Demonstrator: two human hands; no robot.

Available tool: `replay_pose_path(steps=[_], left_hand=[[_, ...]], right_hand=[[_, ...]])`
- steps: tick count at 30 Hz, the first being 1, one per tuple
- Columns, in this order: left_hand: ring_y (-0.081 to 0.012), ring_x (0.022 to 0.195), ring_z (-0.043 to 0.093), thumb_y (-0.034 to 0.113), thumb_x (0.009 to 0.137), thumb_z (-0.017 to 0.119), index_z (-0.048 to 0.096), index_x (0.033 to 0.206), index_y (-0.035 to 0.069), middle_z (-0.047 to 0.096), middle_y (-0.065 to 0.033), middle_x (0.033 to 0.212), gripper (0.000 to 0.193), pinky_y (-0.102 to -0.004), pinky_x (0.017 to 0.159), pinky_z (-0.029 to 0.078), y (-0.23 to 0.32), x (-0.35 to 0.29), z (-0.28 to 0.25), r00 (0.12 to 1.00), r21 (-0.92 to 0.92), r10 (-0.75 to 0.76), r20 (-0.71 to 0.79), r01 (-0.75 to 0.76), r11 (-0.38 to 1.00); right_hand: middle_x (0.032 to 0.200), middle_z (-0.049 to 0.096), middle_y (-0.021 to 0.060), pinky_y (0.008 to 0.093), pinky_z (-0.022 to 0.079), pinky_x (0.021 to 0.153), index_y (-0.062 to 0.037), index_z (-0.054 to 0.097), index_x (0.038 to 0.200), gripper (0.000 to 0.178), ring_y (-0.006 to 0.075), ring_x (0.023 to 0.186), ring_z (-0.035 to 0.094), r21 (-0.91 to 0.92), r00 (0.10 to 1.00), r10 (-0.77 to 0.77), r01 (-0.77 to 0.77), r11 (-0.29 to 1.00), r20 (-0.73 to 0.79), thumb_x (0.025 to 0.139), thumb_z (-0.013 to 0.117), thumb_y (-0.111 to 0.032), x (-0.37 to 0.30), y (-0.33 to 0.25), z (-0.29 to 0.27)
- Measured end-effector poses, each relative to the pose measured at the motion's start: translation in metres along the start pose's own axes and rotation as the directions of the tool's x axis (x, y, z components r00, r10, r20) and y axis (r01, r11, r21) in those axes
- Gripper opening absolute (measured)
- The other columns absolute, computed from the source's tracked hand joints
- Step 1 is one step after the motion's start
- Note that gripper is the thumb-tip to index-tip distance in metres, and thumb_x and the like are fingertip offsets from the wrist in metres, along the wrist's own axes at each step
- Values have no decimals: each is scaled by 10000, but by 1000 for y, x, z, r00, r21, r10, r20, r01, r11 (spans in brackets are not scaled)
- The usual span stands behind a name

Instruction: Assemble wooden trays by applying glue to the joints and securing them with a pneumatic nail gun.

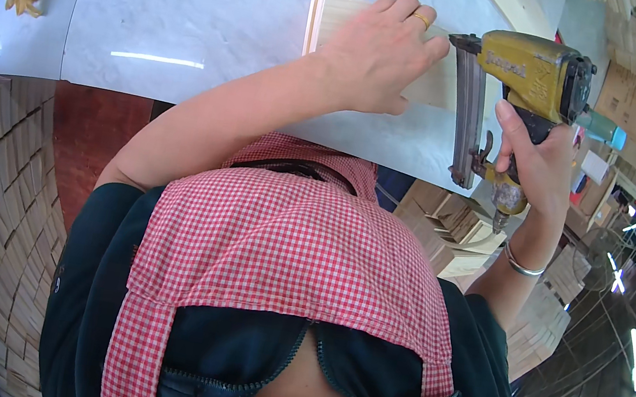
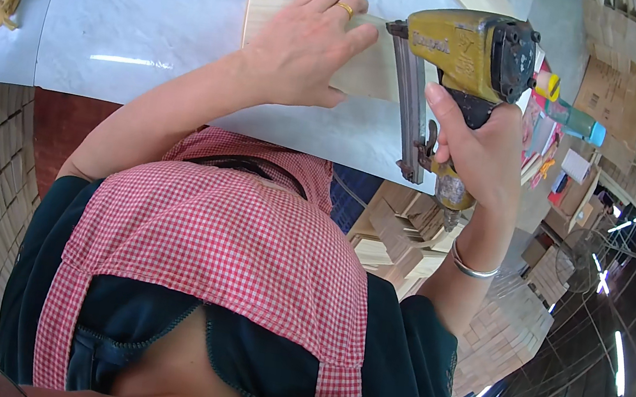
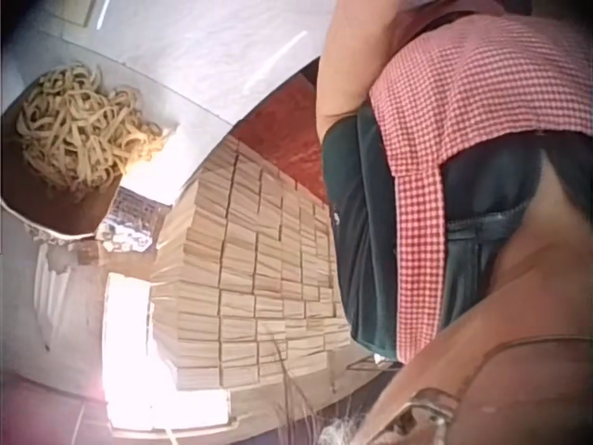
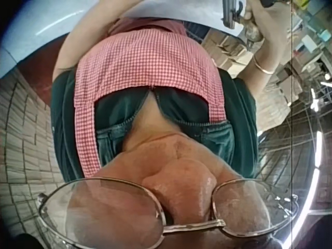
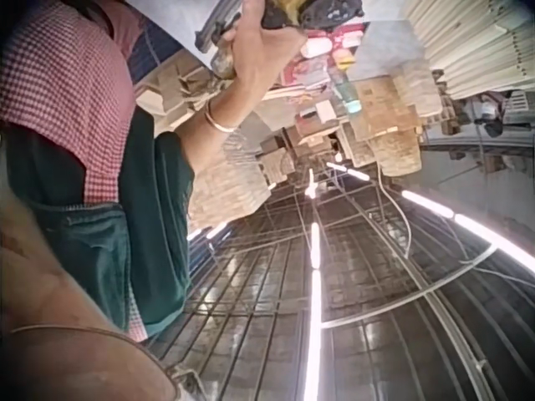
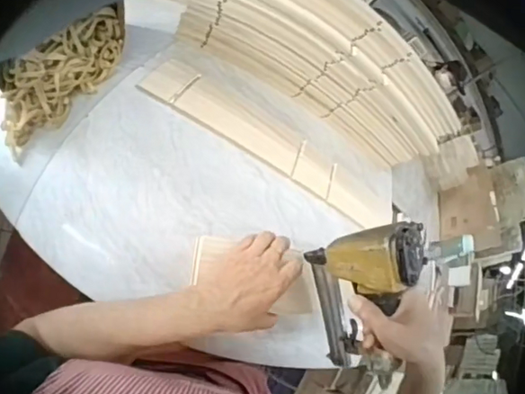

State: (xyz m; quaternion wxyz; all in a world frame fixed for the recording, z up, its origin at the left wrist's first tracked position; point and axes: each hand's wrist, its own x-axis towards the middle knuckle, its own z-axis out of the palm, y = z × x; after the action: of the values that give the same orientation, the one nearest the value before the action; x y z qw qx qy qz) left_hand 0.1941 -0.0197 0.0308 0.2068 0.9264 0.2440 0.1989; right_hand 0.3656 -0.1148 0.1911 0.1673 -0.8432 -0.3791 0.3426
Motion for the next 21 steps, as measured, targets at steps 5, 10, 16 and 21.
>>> replay_pose_path(steps=[5, 10, 16, 21], left_hand=[[-278, 1034, 524, 309, 608, 864, 678, 1057, 85, 591, -126, 1125, 534, -371, 954, 432, -3, 5, 0, 999, 6, 21, -38, -21, 1000], [-289, 1052, 513, 309, 584, 851, 660, 1041, 75, 577, -138, 1163, 549, -382, 949, 439, -2, 10, -4, 1000, -25, 4, 19, -3, 1000], [-289, 1046, 515, 311, 589, 848, 673, 1037, 70, 580, -136, 1139, 538, -378, 962, 433, -1, 8, -3, 1000, -29, 4, 21, -3, 1000], [-290, 1047, 521, 309, 598, 849, 677, 1066, 85, 588, -131, 1133, 547, -387, 974, 422, -2, 8, 2, 1000, -18, 15, -14, -15, 1000]], right_hand=[[568, 577, 3, 207, 410, 412, 46, 678, 971, 301, 79, 417, 496, 38, 999, -39, 39, 999, 6, 898, 773, -230, 4, 0, 0], [558, 573, 5, 205, 406, 412, 42, 681, 967, 295, 77, 419, 497, 50, 998, -53, 51, 997, 37, 901, 771, -230, 8, 4, -4], [553, 570, 6, 203, 400, 412, 30, 687, 951, 283, 75, 419, 496, 28, 995, -48, 46, 999, 84, 906, 767, -238, 12, 2, -8], [559, 574, 8, 209, 401, 415, 28, 688, 931, 289, 80, 421, 497, -50, 993, -19, 25, 998, 121, 900, 772, -247, 24, -2, -20]])
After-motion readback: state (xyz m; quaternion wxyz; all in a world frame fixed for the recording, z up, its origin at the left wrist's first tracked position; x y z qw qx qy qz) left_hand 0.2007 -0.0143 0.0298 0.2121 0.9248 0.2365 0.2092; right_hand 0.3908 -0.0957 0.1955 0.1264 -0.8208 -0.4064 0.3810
